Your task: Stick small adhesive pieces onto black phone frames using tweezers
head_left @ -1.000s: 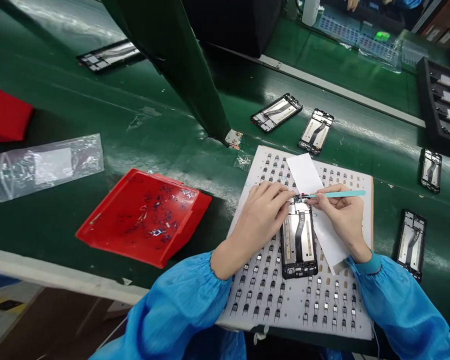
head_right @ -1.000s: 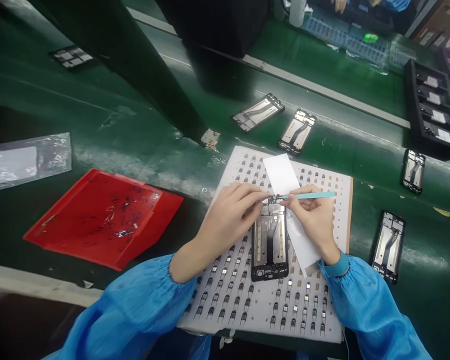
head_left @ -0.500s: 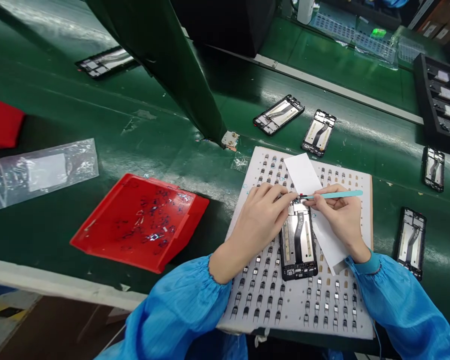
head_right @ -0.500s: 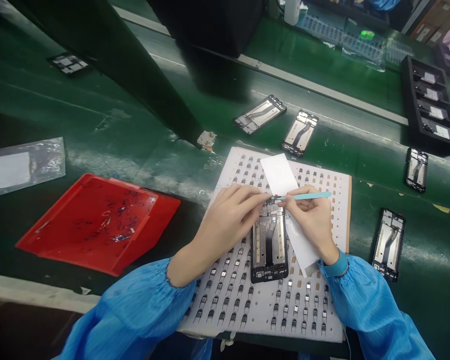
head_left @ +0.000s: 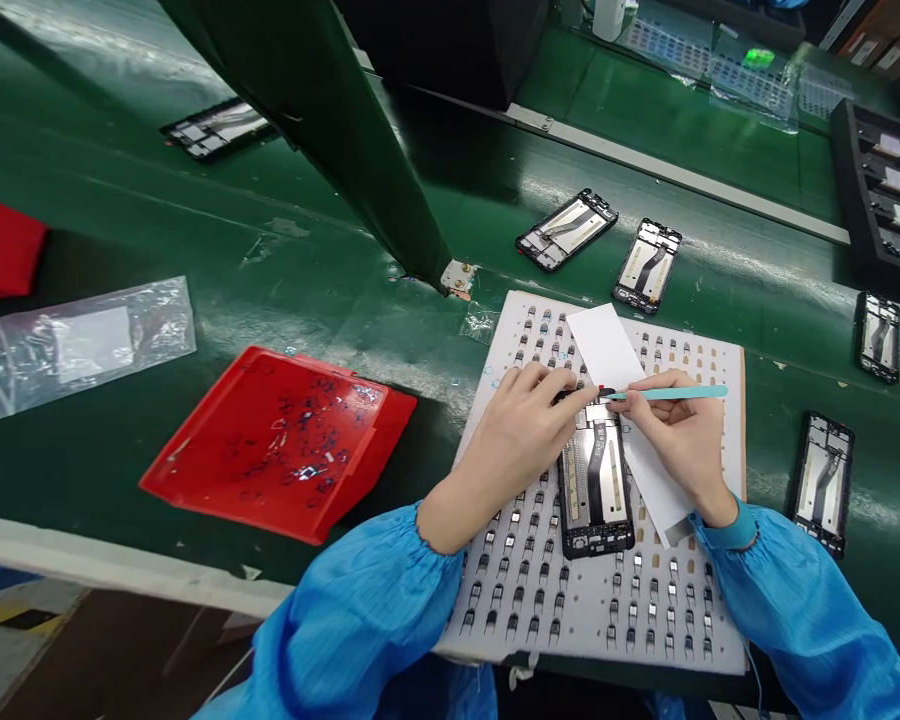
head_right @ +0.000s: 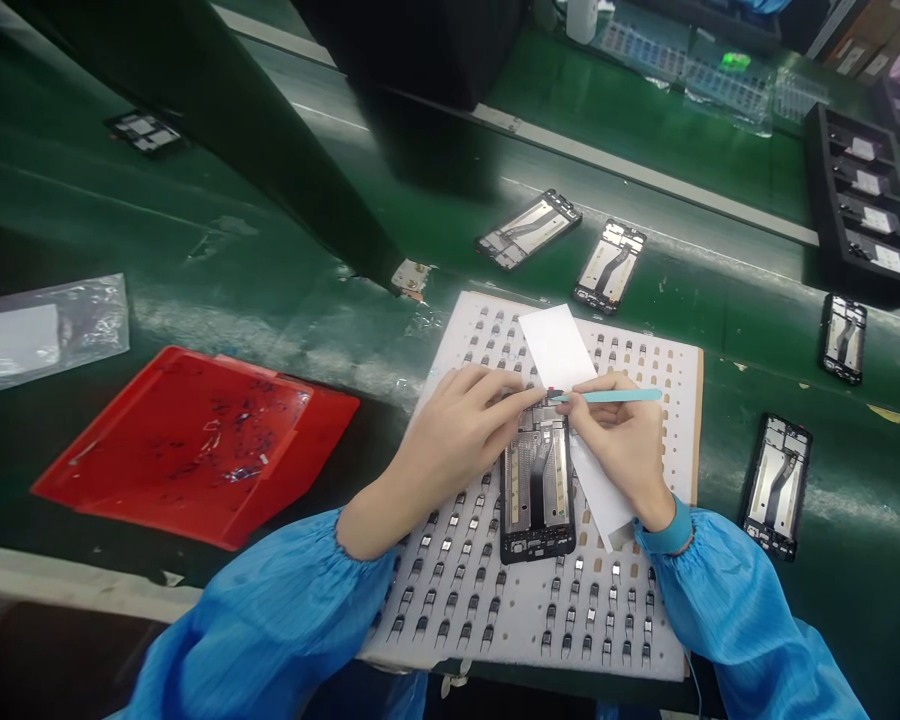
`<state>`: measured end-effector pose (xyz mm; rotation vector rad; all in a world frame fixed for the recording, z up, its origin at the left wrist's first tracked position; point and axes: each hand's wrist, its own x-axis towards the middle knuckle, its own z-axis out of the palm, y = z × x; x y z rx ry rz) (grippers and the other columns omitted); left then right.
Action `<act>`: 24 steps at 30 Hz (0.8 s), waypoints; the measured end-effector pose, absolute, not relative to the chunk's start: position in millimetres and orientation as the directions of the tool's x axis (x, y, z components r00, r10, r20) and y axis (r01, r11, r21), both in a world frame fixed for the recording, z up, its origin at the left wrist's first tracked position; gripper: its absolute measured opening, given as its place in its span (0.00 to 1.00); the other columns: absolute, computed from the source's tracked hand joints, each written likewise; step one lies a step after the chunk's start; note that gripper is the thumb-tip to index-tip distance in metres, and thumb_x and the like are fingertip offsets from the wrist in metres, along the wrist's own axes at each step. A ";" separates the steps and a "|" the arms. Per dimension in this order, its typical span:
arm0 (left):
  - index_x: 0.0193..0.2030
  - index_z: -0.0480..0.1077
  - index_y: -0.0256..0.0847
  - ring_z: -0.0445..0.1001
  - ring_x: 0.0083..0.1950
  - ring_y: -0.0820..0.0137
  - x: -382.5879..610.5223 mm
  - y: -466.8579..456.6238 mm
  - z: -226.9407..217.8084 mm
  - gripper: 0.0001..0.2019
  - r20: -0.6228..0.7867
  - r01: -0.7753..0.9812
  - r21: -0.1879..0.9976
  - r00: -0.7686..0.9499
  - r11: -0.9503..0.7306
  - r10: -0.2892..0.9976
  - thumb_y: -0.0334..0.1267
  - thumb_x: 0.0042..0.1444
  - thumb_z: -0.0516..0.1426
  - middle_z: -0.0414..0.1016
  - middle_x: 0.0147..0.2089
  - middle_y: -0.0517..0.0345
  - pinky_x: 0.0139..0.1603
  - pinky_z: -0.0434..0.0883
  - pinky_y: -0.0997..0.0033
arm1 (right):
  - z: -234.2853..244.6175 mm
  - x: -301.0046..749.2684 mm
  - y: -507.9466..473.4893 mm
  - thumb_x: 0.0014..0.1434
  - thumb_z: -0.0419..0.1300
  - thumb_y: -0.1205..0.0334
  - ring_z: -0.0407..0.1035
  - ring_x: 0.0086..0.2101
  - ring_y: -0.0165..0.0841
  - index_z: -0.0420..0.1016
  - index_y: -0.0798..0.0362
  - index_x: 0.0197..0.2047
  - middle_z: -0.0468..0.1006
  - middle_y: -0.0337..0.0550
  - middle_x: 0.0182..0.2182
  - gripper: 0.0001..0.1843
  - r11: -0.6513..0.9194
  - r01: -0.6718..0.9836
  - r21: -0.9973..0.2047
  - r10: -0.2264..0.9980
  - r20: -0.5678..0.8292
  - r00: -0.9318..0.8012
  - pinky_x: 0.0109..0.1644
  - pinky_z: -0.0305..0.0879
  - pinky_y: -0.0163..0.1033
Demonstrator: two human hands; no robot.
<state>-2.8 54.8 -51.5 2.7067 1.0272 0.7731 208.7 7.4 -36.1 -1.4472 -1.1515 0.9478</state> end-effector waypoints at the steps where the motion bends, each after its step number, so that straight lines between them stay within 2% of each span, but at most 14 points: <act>1: 0.60 0.75 0.41 0.72 0.50 0.60 -3.1 54.6 -51.5 0.14 0.413 0.579 0.306 0.635 -0.756 0.653 0.27 0.73 0.54 0.80 0.52 0.51 0.48 0.72 0.59 | -36.1 208.4 6.9 0.64 0.74 0.54 0.88 0.36 0.42 0.81 0.49 0.40 0.87 0.42 0.33 0.10 -0.025 0.199 -0.980 0.973 0.022 0.229 0.40 0.89 0.43; 9: 0.60 0.74 0.40 0.73 0.50 0.59 -4.5 54.0 -52.8 0.14 0.402 0.581 0.309 0.637 -0.753 0.657 0.27 0.73 0.55 0.80 0.53 0.50 0.48 0.73 0.58 | -37.7 208.9 3.1 0.67 0.70 0.62 0.88 0.39 0.40 0.82 0.48 0.41 0.87 0.41 0.36 0.01 0.058 0.348 -0.936 0.976 0.127 0.177 0.39 0.88 0.41; 13: 0.60 0.74 0.39 0.72 0.50 0.58 -3.9 54.5 -54.5 0.14 0.410 0.578 0.307 0.636 -0.756 0.653 0.27 0.73 0.55 0.80 0.52 0.50 0.48 0.73 0.58 | -39.6 208.9 2.2 0.67 0.69 0.63 0.88 0.37 0.40 0.81 0.48 0.42 0.87 0.40 0.35 0.01 0.090 0.392 -0.915 0.974 0.163 0.158 0.38 0.88 0.41; 24: 0.59 0.75 0.39 0.71 0.49 0.58 -2.2 54.4 -54.1 0.13 0.434 0.571 0.320 0.621 -0.756 0.653 0.27 0.73 0.54 0.80 0.52 0.51 0.46 0.72 0.57 | -42.3 209.3 -0.9 0.68 0.68 0.63 0.87 0.38 0.40 0.82 0.47 0.42 0.87 0.41 0.36 0.02 0.180 0.548 -0.817 0.948 0.293 0.125 0.38 0.85 0.42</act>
